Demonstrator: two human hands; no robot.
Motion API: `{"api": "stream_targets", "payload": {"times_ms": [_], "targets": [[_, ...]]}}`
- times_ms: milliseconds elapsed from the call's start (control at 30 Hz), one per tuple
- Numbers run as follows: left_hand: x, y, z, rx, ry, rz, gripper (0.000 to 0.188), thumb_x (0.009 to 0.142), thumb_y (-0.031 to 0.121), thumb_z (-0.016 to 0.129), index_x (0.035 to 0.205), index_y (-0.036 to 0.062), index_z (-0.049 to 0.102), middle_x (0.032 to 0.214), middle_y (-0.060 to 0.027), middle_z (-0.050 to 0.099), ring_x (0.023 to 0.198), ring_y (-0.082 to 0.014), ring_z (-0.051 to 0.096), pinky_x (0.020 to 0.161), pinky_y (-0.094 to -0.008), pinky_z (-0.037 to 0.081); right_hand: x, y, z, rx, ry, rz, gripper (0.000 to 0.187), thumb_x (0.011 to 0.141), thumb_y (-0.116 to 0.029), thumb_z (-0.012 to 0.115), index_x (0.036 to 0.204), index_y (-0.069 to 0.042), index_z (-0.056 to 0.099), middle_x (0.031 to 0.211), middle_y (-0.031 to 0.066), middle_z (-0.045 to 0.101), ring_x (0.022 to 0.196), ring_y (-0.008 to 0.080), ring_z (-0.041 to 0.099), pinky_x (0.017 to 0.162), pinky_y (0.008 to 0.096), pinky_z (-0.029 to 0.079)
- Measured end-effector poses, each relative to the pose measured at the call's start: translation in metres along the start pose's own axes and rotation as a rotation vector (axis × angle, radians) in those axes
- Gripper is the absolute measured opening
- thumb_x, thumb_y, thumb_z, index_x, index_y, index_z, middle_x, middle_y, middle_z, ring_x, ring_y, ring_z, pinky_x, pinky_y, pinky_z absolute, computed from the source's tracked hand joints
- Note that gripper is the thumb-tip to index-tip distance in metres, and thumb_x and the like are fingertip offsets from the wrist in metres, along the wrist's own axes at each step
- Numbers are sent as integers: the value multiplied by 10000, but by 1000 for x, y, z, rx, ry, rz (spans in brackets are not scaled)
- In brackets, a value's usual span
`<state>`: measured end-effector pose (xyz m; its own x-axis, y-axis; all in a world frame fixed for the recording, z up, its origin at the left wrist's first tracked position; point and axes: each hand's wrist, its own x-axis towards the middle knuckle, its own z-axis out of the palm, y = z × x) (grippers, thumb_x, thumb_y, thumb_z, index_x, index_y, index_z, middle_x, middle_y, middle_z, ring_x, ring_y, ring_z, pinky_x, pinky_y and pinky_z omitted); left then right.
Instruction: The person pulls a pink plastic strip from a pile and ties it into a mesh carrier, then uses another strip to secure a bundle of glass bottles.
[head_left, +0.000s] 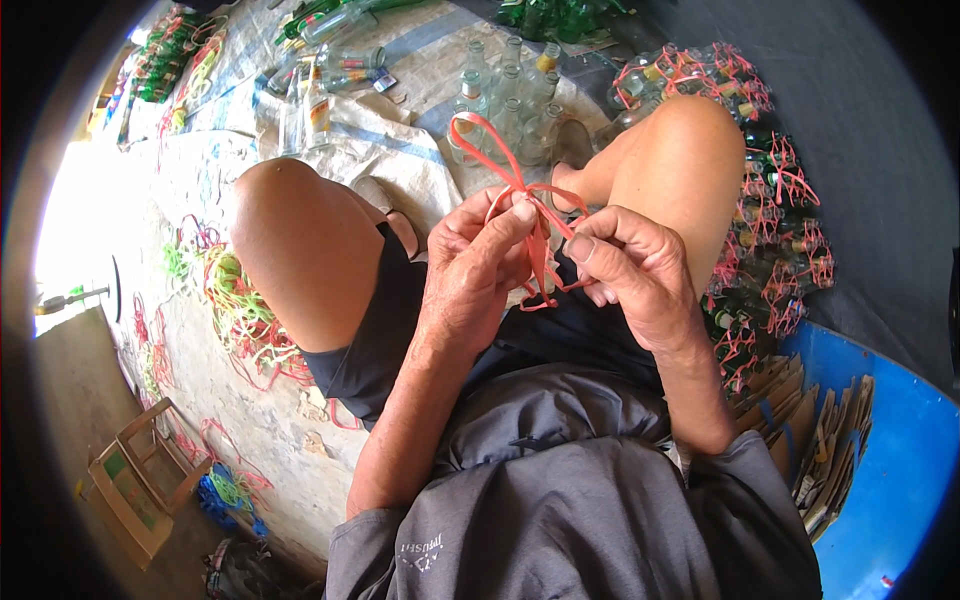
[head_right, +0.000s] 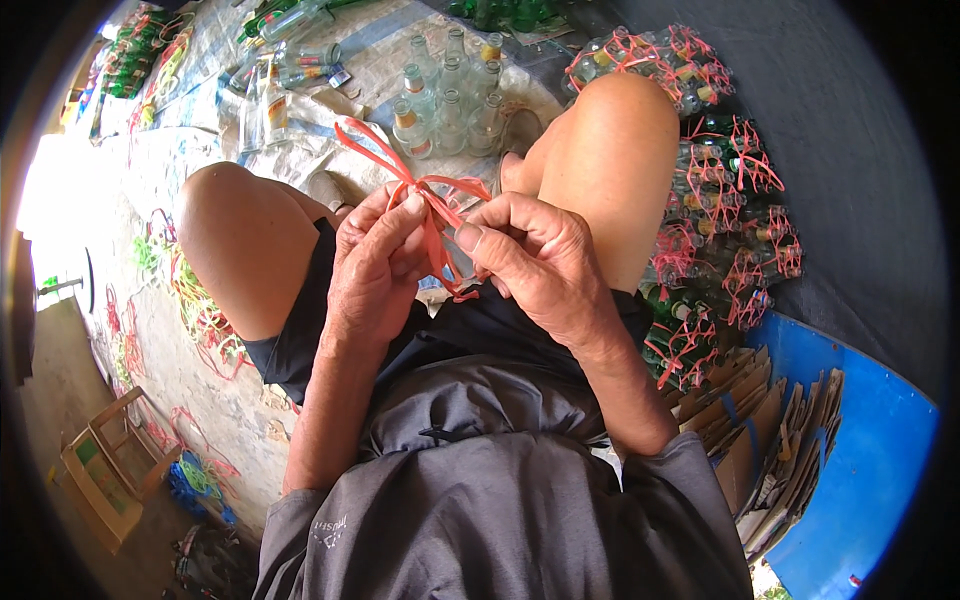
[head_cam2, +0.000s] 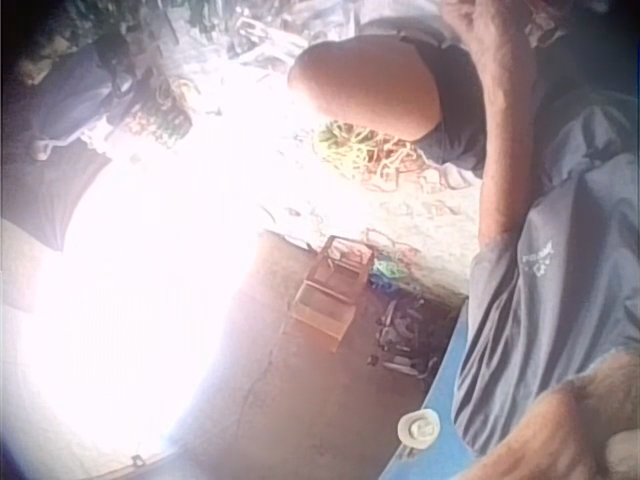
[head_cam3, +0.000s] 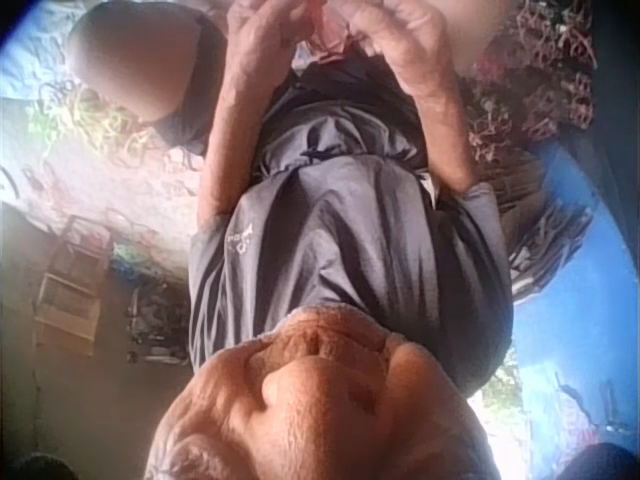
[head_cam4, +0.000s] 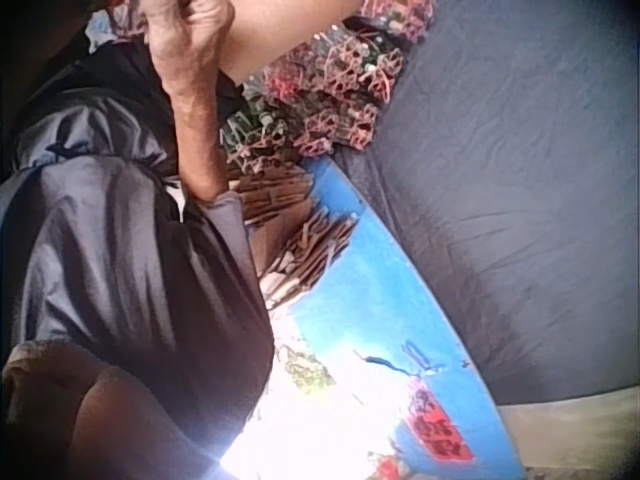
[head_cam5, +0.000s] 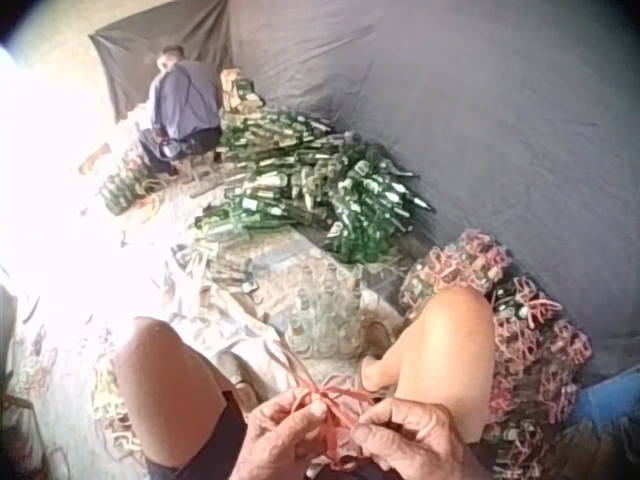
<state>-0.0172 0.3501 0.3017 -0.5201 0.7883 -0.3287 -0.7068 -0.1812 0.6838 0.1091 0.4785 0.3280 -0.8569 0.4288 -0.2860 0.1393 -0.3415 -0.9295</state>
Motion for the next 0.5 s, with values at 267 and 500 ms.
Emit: {"api": "stream_targets", "payload": {"times_ms": [267,500], "targets": [[0,-2,4,-100,26,14,229,985,235,625,1052,19,662,719,-11,657,603,-69,633,526,-229,522,-1,8,2,-97,1,-28,90,963,-97,662,912,-24,653,717,-70,549,655,11,444,578,192,371],[-1,-4,0,-240,19,0,218,985,226,621,1050,20,651,735,-1,626,547,-66,563,509,-242,518,-8,10,4,-177,2,-34,105,965,-107,659,901,-24,645,708,-69,532,647,12,427,573,193,356]]}}
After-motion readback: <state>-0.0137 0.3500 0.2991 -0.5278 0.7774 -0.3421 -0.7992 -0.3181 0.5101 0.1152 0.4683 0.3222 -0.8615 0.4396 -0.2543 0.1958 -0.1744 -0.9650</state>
